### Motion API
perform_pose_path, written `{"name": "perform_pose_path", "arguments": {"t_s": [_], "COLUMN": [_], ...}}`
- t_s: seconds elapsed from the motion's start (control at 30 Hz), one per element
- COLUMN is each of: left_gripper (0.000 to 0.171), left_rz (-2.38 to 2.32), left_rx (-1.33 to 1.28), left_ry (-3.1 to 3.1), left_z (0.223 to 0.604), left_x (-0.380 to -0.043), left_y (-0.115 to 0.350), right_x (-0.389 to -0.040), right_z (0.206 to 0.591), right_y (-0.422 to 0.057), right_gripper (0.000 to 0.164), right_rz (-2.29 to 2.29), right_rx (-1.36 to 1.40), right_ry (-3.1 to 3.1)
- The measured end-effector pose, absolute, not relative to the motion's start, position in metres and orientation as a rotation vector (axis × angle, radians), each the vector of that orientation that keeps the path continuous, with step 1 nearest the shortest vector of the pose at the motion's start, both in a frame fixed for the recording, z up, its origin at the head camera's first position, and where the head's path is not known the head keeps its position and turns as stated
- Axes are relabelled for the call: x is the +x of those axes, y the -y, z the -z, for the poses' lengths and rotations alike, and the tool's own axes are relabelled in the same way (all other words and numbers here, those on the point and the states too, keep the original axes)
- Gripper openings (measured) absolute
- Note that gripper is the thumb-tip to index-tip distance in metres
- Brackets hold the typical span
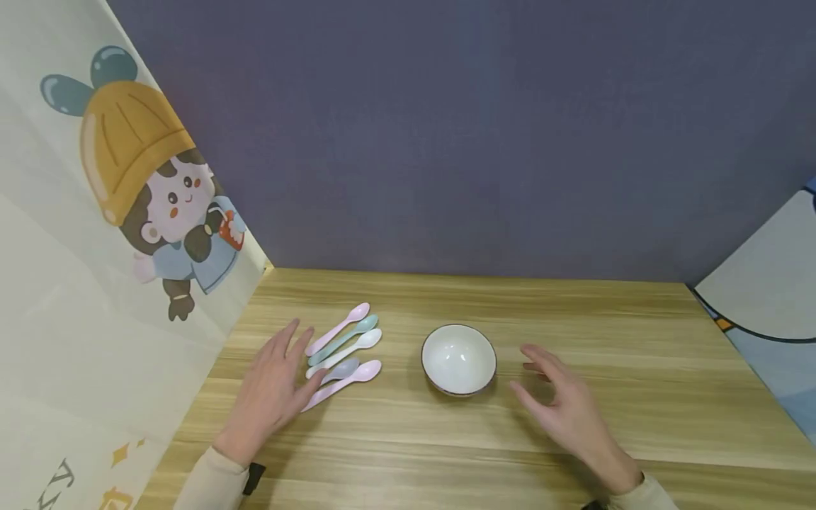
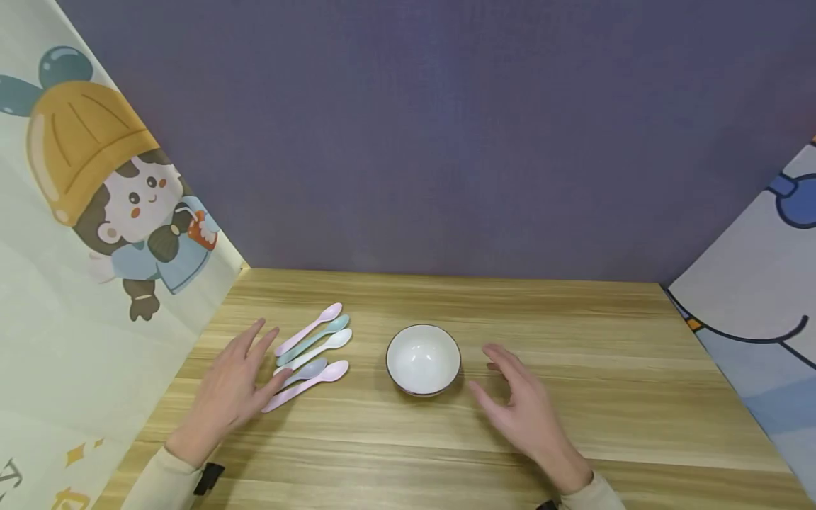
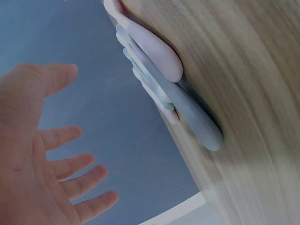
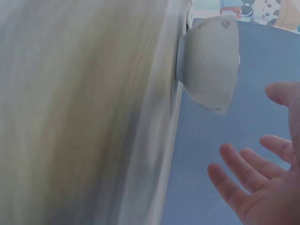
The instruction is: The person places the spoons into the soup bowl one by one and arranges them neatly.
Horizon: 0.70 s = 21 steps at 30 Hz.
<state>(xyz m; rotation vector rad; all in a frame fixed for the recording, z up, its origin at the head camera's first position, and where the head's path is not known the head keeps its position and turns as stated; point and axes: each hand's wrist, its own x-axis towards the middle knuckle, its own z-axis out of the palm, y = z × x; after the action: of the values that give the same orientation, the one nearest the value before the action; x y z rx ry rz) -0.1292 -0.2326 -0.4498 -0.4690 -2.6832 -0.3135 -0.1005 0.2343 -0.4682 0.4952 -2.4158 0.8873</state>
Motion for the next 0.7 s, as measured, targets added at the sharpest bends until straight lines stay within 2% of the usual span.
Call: {"name": "perform_pose_path", "arguments": {"t_s": [0.5,0.7], "left_gripper": [0.063,0.059], "left_rz": [0.328,0.345], "left_rx": [-0.458,-0.448], "left_ry": [2.719,2.736], "left_z": [0.456,0.457], "left_x": [-0.136,-0.138], "left_y": [0.226,0.226], "right_x": [-0.103,-0.102], "right_z": [0.475,0.468], "right_y": [-0.215,-0.206], "right_gripper": [0.064,0.062], "right_rz": [-0.928,-1.186], "right_rx": [0.529,0.419], "right_ry": [2.435,2.516]}}
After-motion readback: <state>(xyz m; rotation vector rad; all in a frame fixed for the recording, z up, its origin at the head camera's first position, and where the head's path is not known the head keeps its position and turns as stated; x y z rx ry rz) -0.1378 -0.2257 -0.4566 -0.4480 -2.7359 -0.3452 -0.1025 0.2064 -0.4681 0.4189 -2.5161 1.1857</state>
